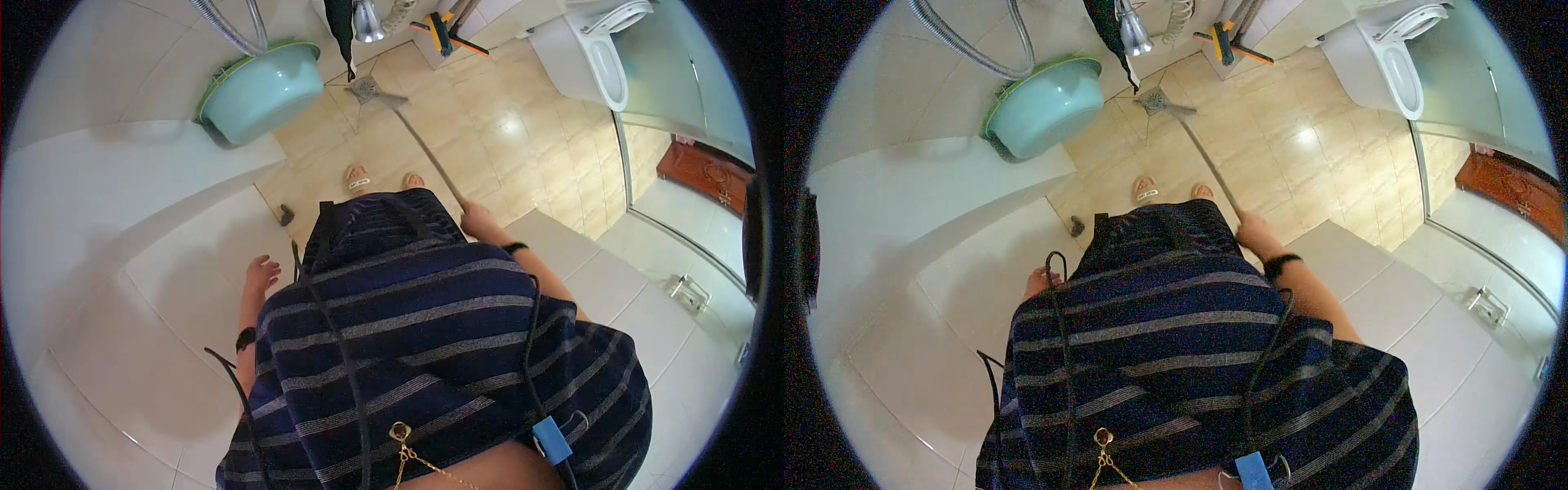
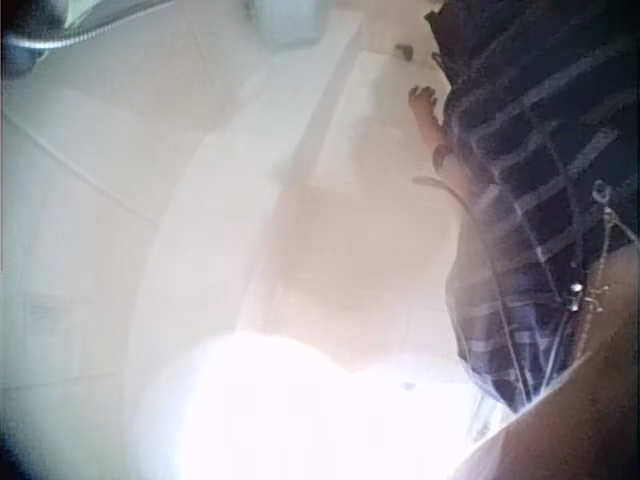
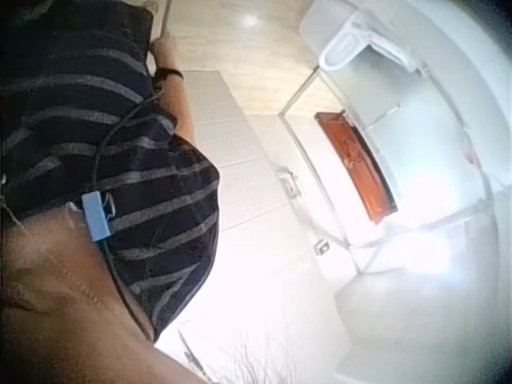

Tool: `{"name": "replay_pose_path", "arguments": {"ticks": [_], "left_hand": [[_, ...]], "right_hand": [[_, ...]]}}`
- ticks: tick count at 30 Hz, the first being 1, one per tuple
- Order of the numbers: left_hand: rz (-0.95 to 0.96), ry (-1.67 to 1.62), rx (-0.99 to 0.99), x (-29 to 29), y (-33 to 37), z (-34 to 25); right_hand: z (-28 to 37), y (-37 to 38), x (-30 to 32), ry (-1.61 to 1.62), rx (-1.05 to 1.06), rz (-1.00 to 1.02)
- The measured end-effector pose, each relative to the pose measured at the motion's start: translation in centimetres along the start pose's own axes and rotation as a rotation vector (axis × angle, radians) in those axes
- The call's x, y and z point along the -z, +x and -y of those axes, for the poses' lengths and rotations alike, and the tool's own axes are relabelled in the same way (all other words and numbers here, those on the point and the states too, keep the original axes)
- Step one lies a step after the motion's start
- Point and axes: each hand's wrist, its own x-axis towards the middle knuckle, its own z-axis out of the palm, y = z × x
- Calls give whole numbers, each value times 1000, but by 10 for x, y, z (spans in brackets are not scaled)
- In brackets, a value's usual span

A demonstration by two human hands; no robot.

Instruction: The person scrapes water across the bathroom floor using a floor squeegee, picks up debris near the floor drain by hand, and connects a shower head to a hose.

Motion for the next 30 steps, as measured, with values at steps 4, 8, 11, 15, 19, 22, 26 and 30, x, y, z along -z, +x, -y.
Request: {"name": "replay_pose_path", "arguments": {"ticks": [4,8,11,15,19,22,26,30], "left_hand": [[0,100,-132,8,7,-14],[0,-45,-256,-6,-16,-37],[52,-95,-200,-8,-7,-25],[119,89,-45,-8,-2,-11],[154,315,-76,8,-4,-19],[62,21,-145,15,7,-30],[82,53,-350,-4,30,-62],[267,258,-781,-65,-2,-164]], "right_hand": [[50,-15,54,-26,-54,92],[15,-69,48,-231,-164,271],[-3,-77,36,-227,-187,300],[9,-40,43,-204,-160,183],[46,-50,64,-168,-158,174],[0,-73,37,-120,-119,147],[41,-77,93,479,-392,328],[56,-72,154,948,-250,340]]}}
